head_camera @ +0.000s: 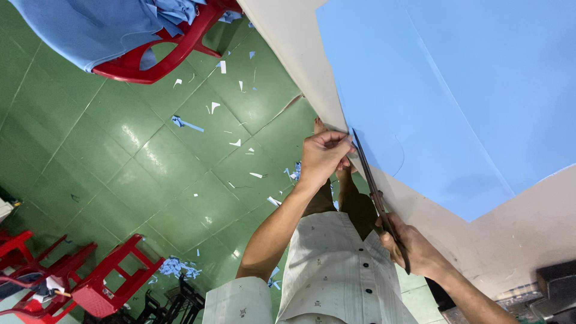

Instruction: The person cuts a large piece of light blue fabric on a work table using shears, following a pattern. They then use a steam iron to press the fabric and continue cutting along the edges to refine the shape.

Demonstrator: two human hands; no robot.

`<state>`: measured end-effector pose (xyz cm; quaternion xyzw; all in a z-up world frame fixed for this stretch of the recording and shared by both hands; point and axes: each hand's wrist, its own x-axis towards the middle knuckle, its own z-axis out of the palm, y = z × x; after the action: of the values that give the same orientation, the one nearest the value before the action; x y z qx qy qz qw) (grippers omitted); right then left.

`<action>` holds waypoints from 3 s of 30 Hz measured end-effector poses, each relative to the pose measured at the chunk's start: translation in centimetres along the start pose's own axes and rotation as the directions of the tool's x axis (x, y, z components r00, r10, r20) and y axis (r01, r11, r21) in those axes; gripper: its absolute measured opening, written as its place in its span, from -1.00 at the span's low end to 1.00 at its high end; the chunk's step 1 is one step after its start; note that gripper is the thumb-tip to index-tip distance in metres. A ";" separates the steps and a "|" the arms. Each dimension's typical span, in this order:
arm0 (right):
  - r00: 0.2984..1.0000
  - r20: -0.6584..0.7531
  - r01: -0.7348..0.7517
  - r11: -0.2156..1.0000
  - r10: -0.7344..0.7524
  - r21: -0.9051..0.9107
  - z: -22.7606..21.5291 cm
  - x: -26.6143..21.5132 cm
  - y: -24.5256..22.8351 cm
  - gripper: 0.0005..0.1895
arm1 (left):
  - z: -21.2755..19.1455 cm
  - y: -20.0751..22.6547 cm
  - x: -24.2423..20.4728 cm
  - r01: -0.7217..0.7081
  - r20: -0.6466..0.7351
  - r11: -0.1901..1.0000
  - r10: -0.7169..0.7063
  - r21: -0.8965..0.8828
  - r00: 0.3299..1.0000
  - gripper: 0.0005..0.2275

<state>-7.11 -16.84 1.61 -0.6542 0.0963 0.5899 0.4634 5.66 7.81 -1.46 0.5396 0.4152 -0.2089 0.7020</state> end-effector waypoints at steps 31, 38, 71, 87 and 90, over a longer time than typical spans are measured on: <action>0.973 -0.055 0.222 0.974 -0.224 -0.041 -0.5 3.9 -5.1 -0.48 | -2.2 -2.6 2.2 -0.137 0.205 0.982 0.163 -0.132 0.965 -0.90; 0.984 -0.062 0.164 0.983 -0.169 -0.078 -0.8 4.0 -3.6 -0.45 | -2.3 -2.8 2.2 -0.124 0.228 0.983 0.154 -0.138 0.961 -0.89; 0.968 -0.012 0.252 0.968 -0.252 0.008 -3.2 7.4 -12.8 -0.46 | -4.1 -3.2 3.8 -0.122 0.356 0.982 0.167 -0.146 0.919 -0.92; 0.978 0.002 0.208 0.977 -0.208 0.047 -3.6 7.0 -14.6 -0.43 | -6.5 0.4 6.0 -0.335 0.191 0.942 0.331 -0.011 0.924 -0.87; 0.967 -0.023 0.255 0.958 -0.254 0.129 -3.5 7.4 -14.7 -0.43 | -5.3 8.0 5.0 -0.371 0.010 0.928 0.371 -0.029 0.929 -0.86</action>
<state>7.26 -8.14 2.03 -0.6313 0.0513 0.5158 0.5769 12.52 16.12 -1.18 0.5974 0.3031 -0.0713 0.7390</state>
